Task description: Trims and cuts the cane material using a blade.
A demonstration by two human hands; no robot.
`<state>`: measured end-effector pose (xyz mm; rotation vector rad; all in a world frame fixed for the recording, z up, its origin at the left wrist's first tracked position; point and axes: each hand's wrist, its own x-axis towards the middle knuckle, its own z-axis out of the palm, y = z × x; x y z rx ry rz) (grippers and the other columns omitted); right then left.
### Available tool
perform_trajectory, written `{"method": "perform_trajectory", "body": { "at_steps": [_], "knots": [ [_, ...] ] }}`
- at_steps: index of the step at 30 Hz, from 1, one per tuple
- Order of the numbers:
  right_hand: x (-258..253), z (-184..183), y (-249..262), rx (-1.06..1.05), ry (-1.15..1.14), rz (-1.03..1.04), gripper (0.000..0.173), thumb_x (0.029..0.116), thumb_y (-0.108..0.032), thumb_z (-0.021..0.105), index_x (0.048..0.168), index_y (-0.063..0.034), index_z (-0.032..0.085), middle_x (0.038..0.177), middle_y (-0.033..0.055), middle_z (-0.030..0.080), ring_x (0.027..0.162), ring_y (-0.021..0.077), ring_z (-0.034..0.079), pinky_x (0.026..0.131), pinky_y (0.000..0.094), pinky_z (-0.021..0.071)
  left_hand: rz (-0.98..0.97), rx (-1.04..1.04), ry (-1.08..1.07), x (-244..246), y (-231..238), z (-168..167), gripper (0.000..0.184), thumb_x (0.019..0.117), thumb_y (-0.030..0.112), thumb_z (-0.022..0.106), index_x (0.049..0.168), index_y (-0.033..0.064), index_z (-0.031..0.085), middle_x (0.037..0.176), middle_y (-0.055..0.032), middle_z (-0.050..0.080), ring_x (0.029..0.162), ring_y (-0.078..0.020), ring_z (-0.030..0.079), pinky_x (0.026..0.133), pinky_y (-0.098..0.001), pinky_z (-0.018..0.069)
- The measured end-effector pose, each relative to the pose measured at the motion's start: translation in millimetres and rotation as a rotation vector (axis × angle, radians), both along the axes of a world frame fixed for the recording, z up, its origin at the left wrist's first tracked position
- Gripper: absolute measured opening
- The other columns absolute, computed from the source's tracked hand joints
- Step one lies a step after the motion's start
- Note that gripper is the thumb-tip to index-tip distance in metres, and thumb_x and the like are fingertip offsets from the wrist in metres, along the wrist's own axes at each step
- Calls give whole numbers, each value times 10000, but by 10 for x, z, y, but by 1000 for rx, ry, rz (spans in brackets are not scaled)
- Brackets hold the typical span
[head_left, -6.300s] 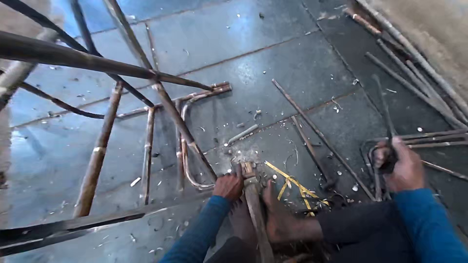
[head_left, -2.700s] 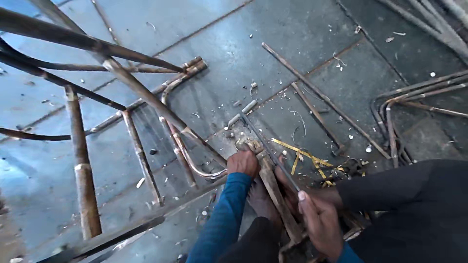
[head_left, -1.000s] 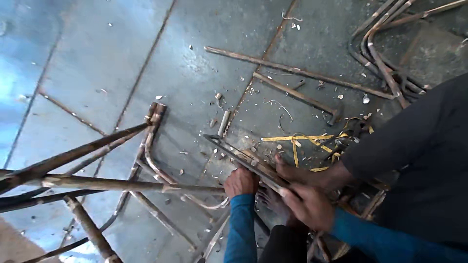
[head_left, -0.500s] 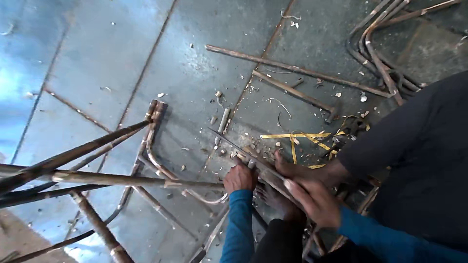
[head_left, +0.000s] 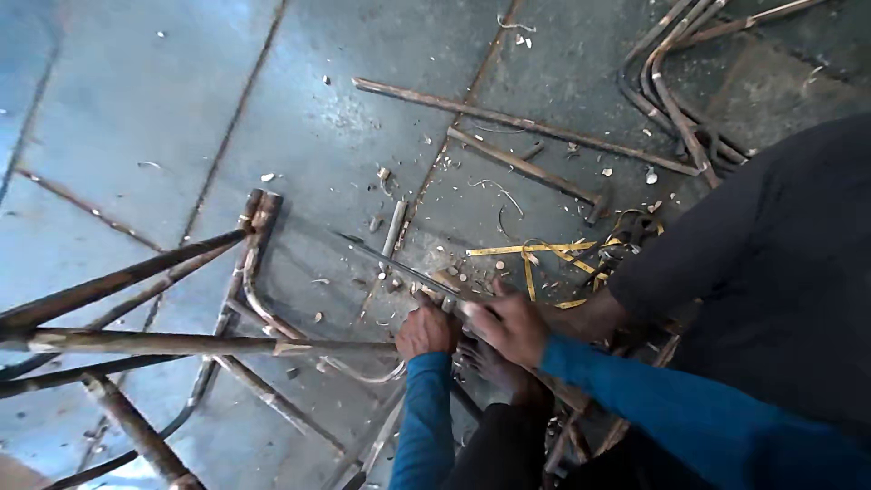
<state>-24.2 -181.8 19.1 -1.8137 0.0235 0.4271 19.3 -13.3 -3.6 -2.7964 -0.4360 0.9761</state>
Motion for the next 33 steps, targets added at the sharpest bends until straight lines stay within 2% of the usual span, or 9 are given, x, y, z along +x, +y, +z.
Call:
{"method": "perform_trajectory", "body": {
  "at_steps": [5, 7, 11, 16, 21, 23, 26, 30, 33],
  "knots": [
    [-444, 417, -494, -17, 72, -3, 451, 1068, -416, 476, 862, -82, 698, 673, 15, 596, 599, 117, 591, 562, 350, 535, -34, 10, 50, 24, -17, 36, 652, 898, 485, 678, 1346, 23, 571, 1013, -212, 742, 967, -402, 731, 806, -595, 568],
    [-404, 343, -426, -46, 67, -31, 450, 1057, -415, 493, 854, -76, 709, 680, 24, 610, 606, 120, 599, 570, 354, 537, 8, -23, 132, 137, -47, 129, 630, 961, 468, 648, 1381, 7, 556, 1092, -233, 728, 1050, -420, 707, 873, -601, 553],
    [104, 14, 162, -26, -10, -4, 447, 1055, -414, 500, 829, -82, 695, 643, 36, 609, 572, 170, 610, 568, 439, 545, 29, -26, 4, 18, -40, 88, 457, 1005, 368, 586, 1289, 13, 626, 1039, -253, 729, 998, -456, 711, 808, -643, 551],
    [-490, 460, -480, -63, 129, -4, 486, 1059, -476, 469, 889, -89, 709, 675, 31, 601, 603, 143, 601, 570, 381, 533, -50, 62, 83, 37, -48, 23, 594, 890, 460, 699, 1290, 26, 625, 1036, -194, 746, 999, -378, 730, 833, -581, 568],
    [154, 93, 155, -52, 117, 85, 503, 1064, -471, 445, 852, -85, 688, 688, 53, 628, 653, 206, 649, 640, 472, 558, 8, 35, 60, 14, -76, 129, 444, 1031, 355, 551, 1305, 11, 616, 1106, -234, 726, 1073, -419, 699, 878, -609, 541],
    [-102, 269, -74, -38, 84, 56, 471, 1070, -458, 453, 919, -95, 711, 696, 37, 627, 641, 167, 640, 625, 422, 573, -4, 15, 61, 13, -60, 169, 460, 971, 375, 638, 1214, -15, 650, 1069, -248, 725, 1034, -434, 706, 844, -624, 548],
    [-427, 426, -441, -54, 78, -20, 468, 1059, -456, 474, 910, -88, 722, 686, 37, 615, 606, 146, 604, 572, 388, 535, -24, 5, 76, 47, -29, 54, 575, 899, 444, 704, 1267, 8, 632, 1028, -219, 739, 981, -411, 725, 814, -607, 563],
    [165, 39, 237, -67, 55, 63, 511, 1055, -468, 455, 840, -78, 705, 691, 66, 652, 654, 212, 669, 645, 485, 572, 9, -10, 46, -6, -26, 114, 435, 1014, 362, 578, 1220, -12, 662, 1098, -249, 722, 1060, -433, 698, 865, -620, 542],
    [-97, 264, -98, -31, 76, 56, 463, 1063, -454, 469, 898, -96, 712, 705, 33, 628, 650, 164, 638, 636, 416, 577, -42, -19, 54, -11, -9, 142, 494, 958, 417, 644, 1220, -2, 654, 1041, -251, 727, 992, -443, 715, 806, -638, 558]
  ]
}}
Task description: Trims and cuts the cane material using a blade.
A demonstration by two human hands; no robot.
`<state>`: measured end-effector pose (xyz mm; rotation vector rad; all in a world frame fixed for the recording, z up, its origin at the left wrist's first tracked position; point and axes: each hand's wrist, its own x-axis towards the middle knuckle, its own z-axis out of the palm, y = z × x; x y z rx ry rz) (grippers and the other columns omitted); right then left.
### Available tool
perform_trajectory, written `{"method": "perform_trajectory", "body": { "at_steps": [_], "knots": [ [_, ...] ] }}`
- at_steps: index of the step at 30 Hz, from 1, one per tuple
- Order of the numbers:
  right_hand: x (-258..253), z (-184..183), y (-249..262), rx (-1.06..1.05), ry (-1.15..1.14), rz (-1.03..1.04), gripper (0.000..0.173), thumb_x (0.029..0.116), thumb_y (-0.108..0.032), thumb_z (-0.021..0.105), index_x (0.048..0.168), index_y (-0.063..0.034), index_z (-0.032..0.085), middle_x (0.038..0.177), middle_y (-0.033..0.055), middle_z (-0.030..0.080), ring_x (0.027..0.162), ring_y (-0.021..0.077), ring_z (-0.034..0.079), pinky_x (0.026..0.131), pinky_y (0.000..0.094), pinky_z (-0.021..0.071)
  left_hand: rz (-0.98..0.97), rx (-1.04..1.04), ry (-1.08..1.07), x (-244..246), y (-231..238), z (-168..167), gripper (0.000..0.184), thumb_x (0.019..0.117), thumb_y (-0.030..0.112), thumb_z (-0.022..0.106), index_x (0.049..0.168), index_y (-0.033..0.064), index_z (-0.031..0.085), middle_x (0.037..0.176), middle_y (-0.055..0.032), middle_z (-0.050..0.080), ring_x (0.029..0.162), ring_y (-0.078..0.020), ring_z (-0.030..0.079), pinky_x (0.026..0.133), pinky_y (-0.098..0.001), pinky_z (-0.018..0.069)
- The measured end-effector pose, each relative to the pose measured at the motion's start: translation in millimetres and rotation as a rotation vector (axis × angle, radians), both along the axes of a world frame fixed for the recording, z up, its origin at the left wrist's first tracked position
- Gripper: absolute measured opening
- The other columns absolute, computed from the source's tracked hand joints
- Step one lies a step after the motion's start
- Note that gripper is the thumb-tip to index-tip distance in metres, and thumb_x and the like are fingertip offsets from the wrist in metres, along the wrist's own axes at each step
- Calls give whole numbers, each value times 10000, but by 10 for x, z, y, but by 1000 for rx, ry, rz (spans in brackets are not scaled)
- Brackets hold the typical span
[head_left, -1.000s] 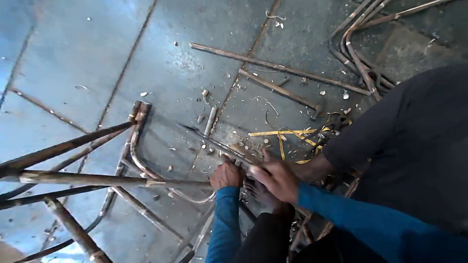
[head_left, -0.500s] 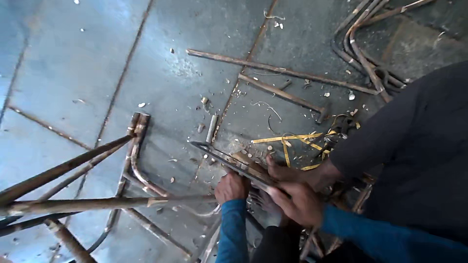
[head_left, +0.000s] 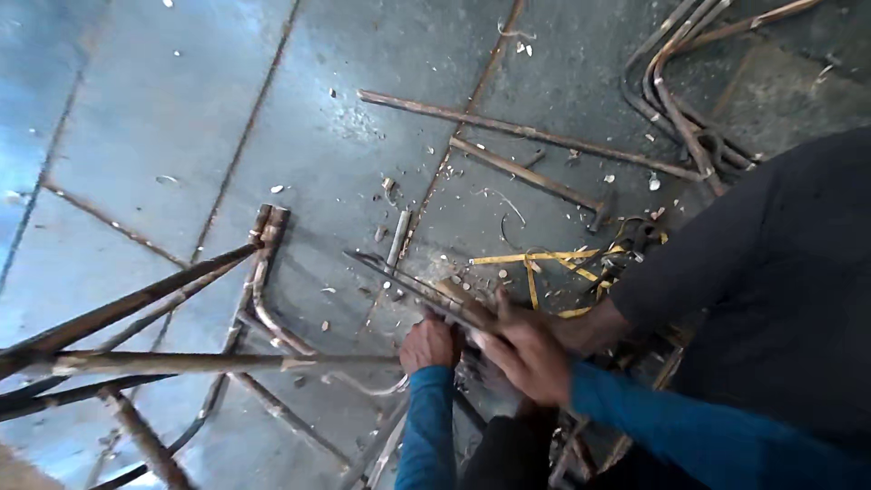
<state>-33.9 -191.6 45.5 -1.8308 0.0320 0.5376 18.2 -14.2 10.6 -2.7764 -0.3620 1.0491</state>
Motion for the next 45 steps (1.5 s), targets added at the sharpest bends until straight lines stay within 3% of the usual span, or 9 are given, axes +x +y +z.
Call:
{"method": "perform_trajectory", "body": {
  "at_steps": [7, 13, 18, 24, 26, 29, 34, 39, 45],
  "knots": [
    [215, -290, 186, 30, -56, -50, 484, 1057, -425, 478, 784, -81, 682, 617, 29, 594, 553, 150, 597, 559, 413, 538, 46, 7, -35, 19, -23, -95, 591, 951, 428, 644, 1375, 27, 554, 998, -244, 733, 953, -446, 724, 783, -640, 561],
    [-371, 191, -425, -37, 65, -40, 491, 1058, -482, 474, 881, -89, 710, 669, 26, 599, 593, 133, 595, 559, 370, 532, 2, 20, 12, 20, -25, -105, 590, 899, 481, 702, 1274, 29, 636, 1013, -208, 746, 976, -408, 729, 825, -612, 562],
    [369, -262, 405, -50, -52, 18, 475, 1056, -442, 478, 815, -90, 687, 665, 52, 625, 626, 206, 643, 607, 480, 545, 84, -32, -36, 30, -26, -3, 411, 1004, 349, 595, 1153, -25, 682, 1066, -276, 716, 1023, -471, 697, 816, -655, 543],
    [-380, 110, -434, -38, -27, -69, 484, 1061, -447, 476, 837, -76, 691, 671, 34, 602, 577, 126, 584, 527, 354, 503, 8, 9, 35, 83, -34, -87, 640, 878, 478, 740, 1294, 6, 621, 1046, -221, 738, 1007, -412, 720, 852, -604, 560],
    [-88, -137, -82, -41, -26, -31, 474, 1055, -456, 485, 920, -83, 745, 821, 43, 704, 715, 127, 678, 697, 387, 601, 8, 11, 37, 47, -7, -67, 617, 898, 458, 713, 1312, 13, 606, 1047, -221, 738, 1000, -413, 722, 845, -609, 559],
    [304, -282, 283, 16, -4, -12, 464, 1055, -441, 486, 840, -87, 695, 665, 44, 619, 610, 184, 624, 614, 459, 548, 54, -22, -14, 21, -16, -41, 520, 998, 391, 591, 1351, 9, 574, 1038, -246, 729, 981, -449, 716, 804, -638, 559],
    [-489, 146, -566, -6, -23, -69, 481, 1064, -435, 483, 816, -72, 679, 615, 21, 559, 533, 109, 549, 488, 330, 477, 8, -2, 2, 11, 29, -141, 745, 873, 468, 727, 1422, 9, 521, 969, -214, 744, 920, -419, 737, 778, -607, 575],
    [351, -393, 301, 45, -35, -28, 468, 1050, -436, 489, 808, -87, 684, 636, 36, 607, 576, 171, 611, 572, 441, 535, 18, 36, 42, 54, -19, -61, 567, 975, 419, 613, 1403, 54, 544, 1073, -208, 736, 1026, -400, 720, 845, -595, 564],
    [-297, 20, -402, 13, 26, -56, 465, 1061, -425, 502, 852, -58, 698, 715, 44, 629, 642, 135, 618, 600, 358, 543, 28, 20, 81, 87, 1, -58, 576, 921, 458, 674, 1317, 44, 617, 1041, -187, 747, 1000, -387, 729, 842, -585, 569]
  ]
}}
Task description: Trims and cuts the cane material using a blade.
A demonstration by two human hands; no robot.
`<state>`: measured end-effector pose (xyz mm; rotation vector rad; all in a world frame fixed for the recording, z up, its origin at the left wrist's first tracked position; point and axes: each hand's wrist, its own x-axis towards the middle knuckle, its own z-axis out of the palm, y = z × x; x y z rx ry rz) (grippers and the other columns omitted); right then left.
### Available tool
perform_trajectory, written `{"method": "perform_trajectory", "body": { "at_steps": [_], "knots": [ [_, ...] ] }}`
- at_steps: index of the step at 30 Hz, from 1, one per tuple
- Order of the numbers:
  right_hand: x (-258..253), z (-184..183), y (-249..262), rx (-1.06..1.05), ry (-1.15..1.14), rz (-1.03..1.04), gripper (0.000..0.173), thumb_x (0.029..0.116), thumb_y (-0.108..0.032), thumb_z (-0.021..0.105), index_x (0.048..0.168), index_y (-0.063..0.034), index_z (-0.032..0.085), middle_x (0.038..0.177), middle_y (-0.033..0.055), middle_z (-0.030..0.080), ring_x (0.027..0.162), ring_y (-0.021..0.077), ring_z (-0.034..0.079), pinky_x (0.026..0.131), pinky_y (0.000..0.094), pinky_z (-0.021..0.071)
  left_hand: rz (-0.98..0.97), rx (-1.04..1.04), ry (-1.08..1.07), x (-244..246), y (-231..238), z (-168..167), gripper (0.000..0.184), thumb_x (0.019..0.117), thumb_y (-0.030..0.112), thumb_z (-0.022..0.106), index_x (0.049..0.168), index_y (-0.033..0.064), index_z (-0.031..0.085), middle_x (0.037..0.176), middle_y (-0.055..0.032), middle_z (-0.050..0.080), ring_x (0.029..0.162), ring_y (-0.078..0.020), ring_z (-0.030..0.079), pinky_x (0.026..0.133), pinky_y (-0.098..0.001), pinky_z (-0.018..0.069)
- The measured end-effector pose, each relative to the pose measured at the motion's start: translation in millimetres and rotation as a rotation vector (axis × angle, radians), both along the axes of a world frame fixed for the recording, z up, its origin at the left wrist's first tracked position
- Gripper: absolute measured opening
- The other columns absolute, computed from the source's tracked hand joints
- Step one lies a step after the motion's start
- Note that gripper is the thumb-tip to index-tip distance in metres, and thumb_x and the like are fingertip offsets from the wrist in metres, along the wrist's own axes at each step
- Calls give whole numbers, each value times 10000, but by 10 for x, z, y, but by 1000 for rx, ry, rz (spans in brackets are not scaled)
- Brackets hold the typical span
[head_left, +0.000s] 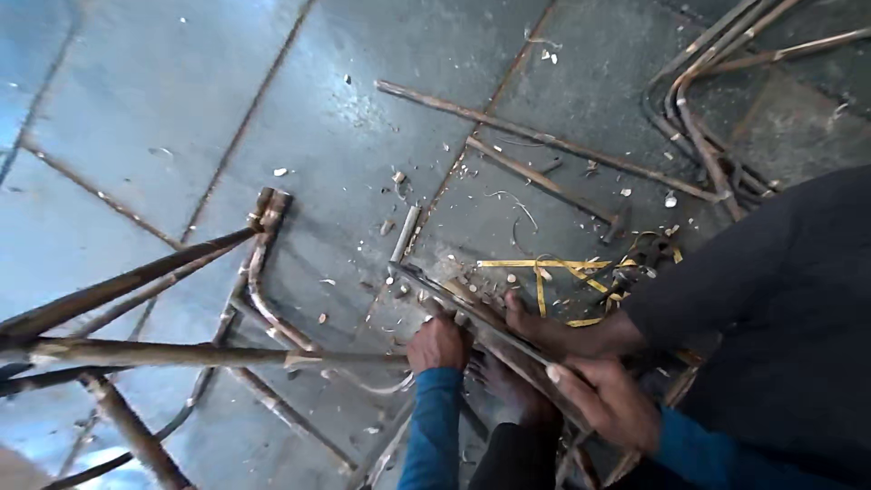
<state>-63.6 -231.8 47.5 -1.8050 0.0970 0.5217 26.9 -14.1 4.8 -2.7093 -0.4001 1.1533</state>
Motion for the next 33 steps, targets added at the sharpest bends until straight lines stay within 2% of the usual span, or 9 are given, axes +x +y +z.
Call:
{"method": "perform_trajectory", "body": {
  "at_steps": [10, 15, 18, 21, 23, 26, 29, 31, 33],
  "knots": [
    [-163, 39, -122, -18, 25, 4, 497, 1055, -436, 489, 804, -50, 676, 621, 35, 552, 547, 127, 541, 518, 344, 478, -11, -32, -23, -55, 35, -46, 730, 885, 431, 712, 1456, 31, 494, 1035, -201, 743, 978, -398, 729, 831, -597, 565],
    [553, -433, 680, -1, -92, 40, 478, 1046, -438, 509, 787, -75, 681, 618, 46, 603, 562, 182, 613, 566, 446, 537, 35, -39, -90, -86, 6, -22, 554, 969, 400, 634, 1375, 30, 563, 1054, -261, 722, 993, -461, 712, 800, -644, 559],
    [130, -108, 132, -3, -58, 97, 439, 1071, -440, 465, 1022, -112, 752, 904, 34, 720, 821, 132, 700, 779, 390, 617, -24, -13, -111, -107, 23, -57, 606, 926, 436, 663, 1370, 36, 558, 986, -237, 734, 938, -446, 727, 770, -633, 567],
    [-164, -21, -117, 3, -59, -19, 456, 1059, -419, 505, 863, -56, 700, 726, 39, 634, 649, 123, 614, 598, 352, 529, -18, -16, -51, -25, -54, 48, 649, 922, 434, 678, 1399, 19, 538, 1027, -229, 738, 986, -422, 725, 830, -597, 567],
    [158, -224, 226, 15, -80, 26, 424, 1060, -387, 515, 1030, -40, 756, 911, 61, 745, 841, 137, 718, 815, 392, 614, 37, -60, -5, -25, -147, 219, 625, 963, 371, 656, 1438, -1, 492, 1092, -264, 717, 1039, -454, 701, 858, -621, 559],
    [618, -424, 758, 39, -85, 14, 509, 1058, -449, 483, 799, -55, 674, 664, 73, 624, 627, 217, 638, 638, 492, 544, 25, -55, -133, -116, -26, 29, 543, 1001, 370, 592, 1407, 14, 537, 1054, -278, 718, 998, -482, 704, 803, -656, 552],
    [153, -150, 109, 31, -74, 83, 455, 1073, -432, 468, 984, -80, 744, 926, 40, 725, 863, 129, 701, 808, 379, 607, -13, -7, -80, -71, 1, -38, 625, 922, 416, 677, 1401, 40, 537, 1055, -229, 732, 998, -423, 720, 834, -618, 559],
    [-91, -90, -109, 36, -20, 1, 465, 1061, -429, 497, 884, -54, 706, 813, 42, 666, 732, 122, 638, 657, 349, 539, -15, -9, -60, -53, -2, -64, 662, 905, 424, 700, 1410, 29, 538, 1034, -219, 738, 983, -417, 725, 831, -611, 562],
    [144, -246, 126, 15, -14, 62, 443, 1061, -425, 497, 1022, -73, 764, 969, 41, 748, 892, 118, 712, 842, 374, 604, -15, -10, -69, -45, 16, -58, 671, 893, 415, 708, 1408, 21, 534, 1014, -225, 737, 968, -420, 726, 818, -611, 565]
  ]
}}
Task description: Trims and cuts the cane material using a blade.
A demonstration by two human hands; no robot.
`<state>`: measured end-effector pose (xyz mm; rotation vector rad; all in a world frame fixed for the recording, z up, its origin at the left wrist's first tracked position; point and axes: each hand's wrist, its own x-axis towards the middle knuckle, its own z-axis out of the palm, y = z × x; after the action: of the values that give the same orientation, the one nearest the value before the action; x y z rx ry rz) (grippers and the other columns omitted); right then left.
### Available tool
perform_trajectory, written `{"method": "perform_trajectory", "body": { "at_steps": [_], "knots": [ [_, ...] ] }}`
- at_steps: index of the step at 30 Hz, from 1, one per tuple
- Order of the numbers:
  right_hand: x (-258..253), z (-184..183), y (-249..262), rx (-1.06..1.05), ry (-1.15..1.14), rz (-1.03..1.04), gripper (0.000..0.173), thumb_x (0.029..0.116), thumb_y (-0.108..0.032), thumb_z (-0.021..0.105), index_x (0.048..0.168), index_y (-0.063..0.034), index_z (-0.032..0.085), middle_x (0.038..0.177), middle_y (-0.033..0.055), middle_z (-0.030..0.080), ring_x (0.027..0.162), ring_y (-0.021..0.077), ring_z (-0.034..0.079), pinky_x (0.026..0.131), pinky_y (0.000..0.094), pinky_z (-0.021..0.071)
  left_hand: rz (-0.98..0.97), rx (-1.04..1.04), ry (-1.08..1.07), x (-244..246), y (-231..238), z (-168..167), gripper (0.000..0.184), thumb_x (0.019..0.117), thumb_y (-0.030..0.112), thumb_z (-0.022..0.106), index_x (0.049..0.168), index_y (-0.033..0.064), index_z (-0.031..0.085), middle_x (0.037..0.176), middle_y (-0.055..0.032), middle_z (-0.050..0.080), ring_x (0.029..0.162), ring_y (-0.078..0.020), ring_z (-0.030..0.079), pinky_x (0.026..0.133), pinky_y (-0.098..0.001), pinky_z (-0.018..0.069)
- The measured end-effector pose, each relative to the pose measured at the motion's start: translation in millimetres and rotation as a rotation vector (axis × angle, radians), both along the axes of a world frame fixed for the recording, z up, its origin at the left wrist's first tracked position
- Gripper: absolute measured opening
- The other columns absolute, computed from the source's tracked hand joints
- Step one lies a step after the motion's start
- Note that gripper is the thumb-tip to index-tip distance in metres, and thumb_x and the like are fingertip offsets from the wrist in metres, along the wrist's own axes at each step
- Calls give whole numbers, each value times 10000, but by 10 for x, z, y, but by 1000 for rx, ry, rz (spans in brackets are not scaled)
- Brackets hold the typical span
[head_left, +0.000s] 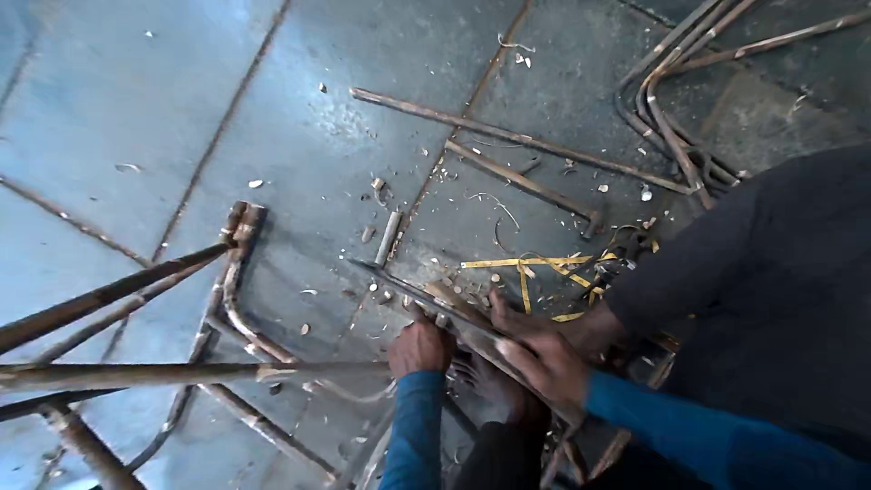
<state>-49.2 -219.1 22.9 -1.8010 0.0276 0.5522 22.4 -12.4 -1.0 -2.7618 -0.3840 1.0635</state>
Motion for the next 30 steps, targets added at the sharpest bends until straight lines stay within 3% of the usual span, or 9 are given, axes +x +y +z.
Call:
{"method": "perform_trajectory", "body": {
  "at_steps": [2, 3, 8, 10, 14, 17, 19, 25, 30],
  "knots": [
    [359, -210, 460, 4, -59, -35, 455, 1041, -416, 514, 848, -62, 723, 699, 59, 664, 653, 180, 658, 655, 456, 571, 15, -12, -37, -25, -7, -6, 575, 932, 410, 669, 1348, 24, 573, 1004, -238, 734, 954, -435, 727, 785, -624, 568],
    [455, -223, 558, 15, -49, -7, 471, 1050, -426, 500, 828, -64, 701, 671, 64, 637, 635, 201, 645, 643, 480, 555, 35, -13, -38, -27, -10, 12, 533, 973, 412, 630, 1340, 27, 590, 1033, -246, 730, 980, -441, 720, 799, -634, 560],
    [-237, 176, -276, 15, 52, -37, 502, 1056, -466, 486, 844, -59, 690, 701, 47, 610, 634, 151, 605, 605, 384, 529, 1, 28, 30, 9, -39, -16, 636, 902, 436, 695, 1380, 35, 571, 1056, -217, 738, 1004, -416, 721, 837, -611, 562],
    [-88, 46, -114, 25, 52, -27, 477, 1058, -451, 489, 910, -65, 728, 810, 54, 690, 739, 146, 672, 714, 399, 591, -1, 30, 24, 5, 11, -49, 681, 889, 437, 718, 1407, 35, 535, 1029, -226, 736, 975, -424, 724, 816, -615, 565],
    [534, -259, 551, 90, -24, 7, 475, 1060, -425, 493, 866, -52, 713, 702, 76, 652, 664, 217, 653, 678, 493, 556, 23, -12, -39, -11, -19, 20, 568, 963, 410, 654, 1357, 10, 569, 1055, -266, 721, 1010, -463, 708, 820, -655, 550],
    [50, -13, 6, 139, -1, -41, 437, 1070, -410, 493, 957, -56, 723, 722, 40, 643, 646, 141, 627, 648, 387, 576, 10, 30, 10, -6, -8, -17, 655, 886, 436, 724, 1391, 58, 549, 1044, -219, 738, 983, -420, 724, 819, -618, 564],
    [-122, 56, -204, 91, 81, -44, 480, 1064, -447, 486, 854, -60, 678, 667, 36, 569, 595, 135, 558, 581, 358, 500, 22, 45, 30, 11, -1, -62, 684, 876, 435, 729, 1413, 60, 534, 1037, -209, 741, 977, -410, 728, 819, -607, 568],
    [488, -220, 462, 107, -17, -28, 516, 1064, -435, 469, 772, -58, 667, 633, 62, 591, 603, 205, 607, 624, 471, 531, 5, 45, 20, -61, 6, -19, 691, 901, 442, 698, 1460, 84, 506, 1064, -212, 739, 995, -410, 725, 831, -617, 563],
    [-42, -4, -107, 90, 96, -49, 435, 1054, -438, 494, 1007, -66, 715, 751, 34, 632, 671, 133, 612, 655, 370, 541, 17, 43, 47, 32, 8, -10, 746, 882, 448, 708, 1482, 69, 479, 1061, -207, 738, 1002, -402, 724, 844, -595, 568]
  ]
}}
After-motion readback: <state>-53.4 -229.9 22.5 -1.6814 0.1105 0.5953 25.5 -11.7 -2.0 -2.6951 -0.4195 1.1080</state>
